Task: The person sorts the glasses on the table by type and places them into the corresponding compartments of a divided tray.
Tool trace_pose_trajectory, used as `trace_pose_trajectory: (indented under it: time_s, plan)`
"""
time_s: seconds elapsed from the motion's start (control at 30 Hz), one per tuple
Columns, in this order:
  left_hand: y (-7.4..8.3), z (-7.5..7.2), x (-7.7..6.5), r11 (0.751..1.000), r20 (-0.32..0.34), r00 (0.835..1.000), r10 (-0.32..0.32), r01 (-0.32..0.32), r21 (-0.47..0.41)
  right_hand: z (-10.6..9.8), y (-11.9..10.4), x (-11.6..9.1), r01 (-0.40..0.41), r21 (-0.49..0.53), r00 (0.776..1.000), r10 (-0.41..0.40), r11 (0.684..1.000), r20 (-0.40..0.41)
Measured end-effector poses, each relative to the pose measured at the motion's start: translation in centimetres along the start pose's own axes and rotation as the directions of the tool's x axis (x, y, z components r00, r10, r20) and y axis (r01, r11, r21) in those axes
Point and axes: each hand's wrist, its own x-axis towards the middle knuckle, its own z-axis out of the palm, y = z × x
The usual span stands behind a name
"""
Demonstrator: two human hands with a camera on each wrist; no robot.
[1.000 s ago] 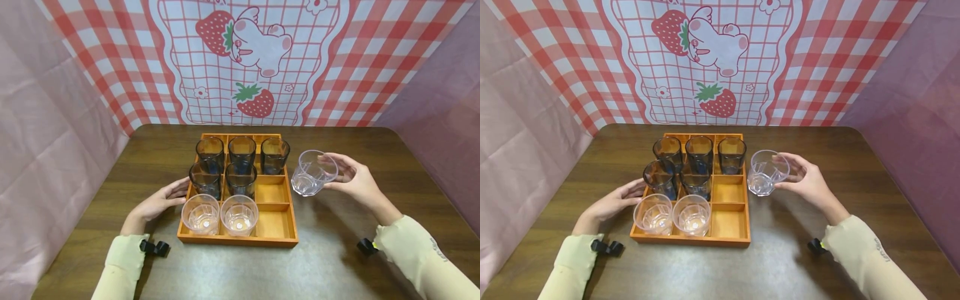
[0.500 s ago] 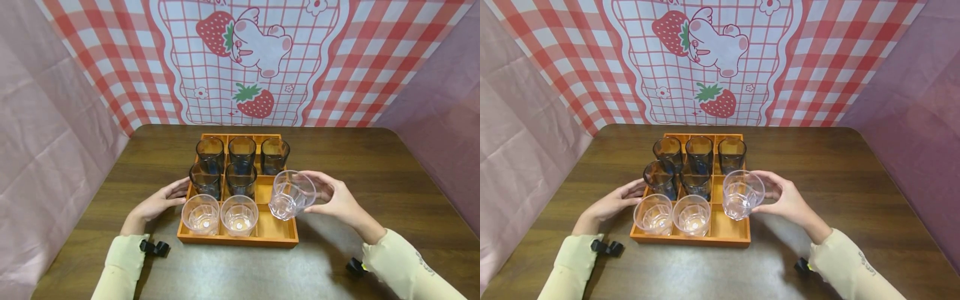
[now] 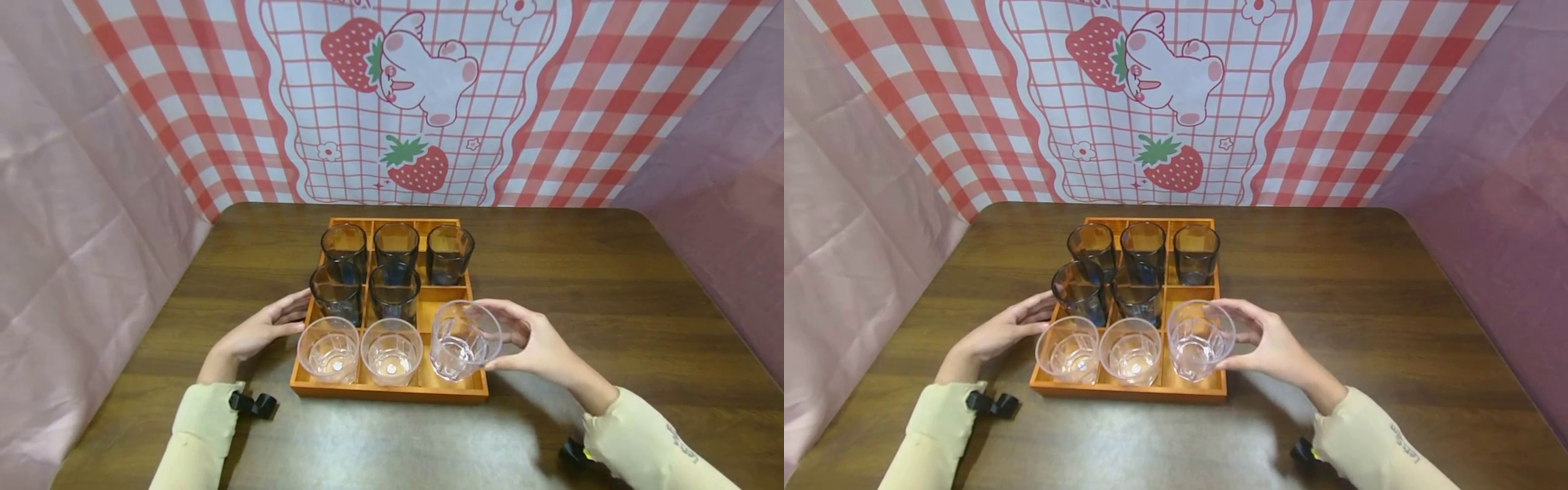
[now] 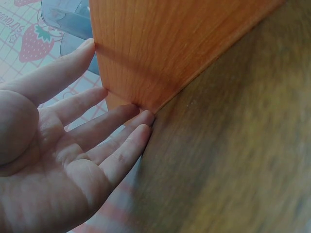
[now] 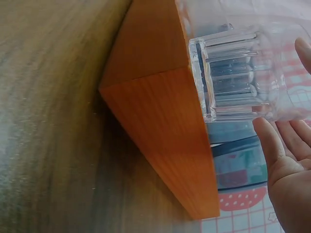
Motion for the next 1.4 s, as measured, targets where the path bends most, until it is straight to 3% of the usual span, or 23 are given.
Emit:
trace_pose_trajectory:
  time_s: [0.43, 0.7, 1.07, 1.4]
  plan:
    - [0.1, 0.0, 0.0, 1.0, -0.004, 1.0, -0.009, 0.009, 0.015, 0.6, 0.9, -0.9, -0.125, -0.086, 0.992, 0.123, 0.988, -0.031]
    - [0.1, 0.1, -0.1, 1.0, -0.008, 1.0, -0.019, 0.019, 0.018, 1.5, 1.4, -1.1, -0.242, -0.252, 0.97, 0.229, 0.937, -0.077]
    - [0.0, -0.1, -0.1, 1.0, -0.005, 1.0, -0.009, 0.009, 0.004, 1.7, 1.5, -1.1, -0.238, -0.422, 0.971, 0.231, 0.875, -0.07]
    - [0.2, 0.0, -0.1, 1.0, -0.003, 1.0, -0.012, 0.012, 0.016, 1.7, 1.2, -1.2, -0.261, -0.427, 0.963, 0.261, 0.866, -0.061]
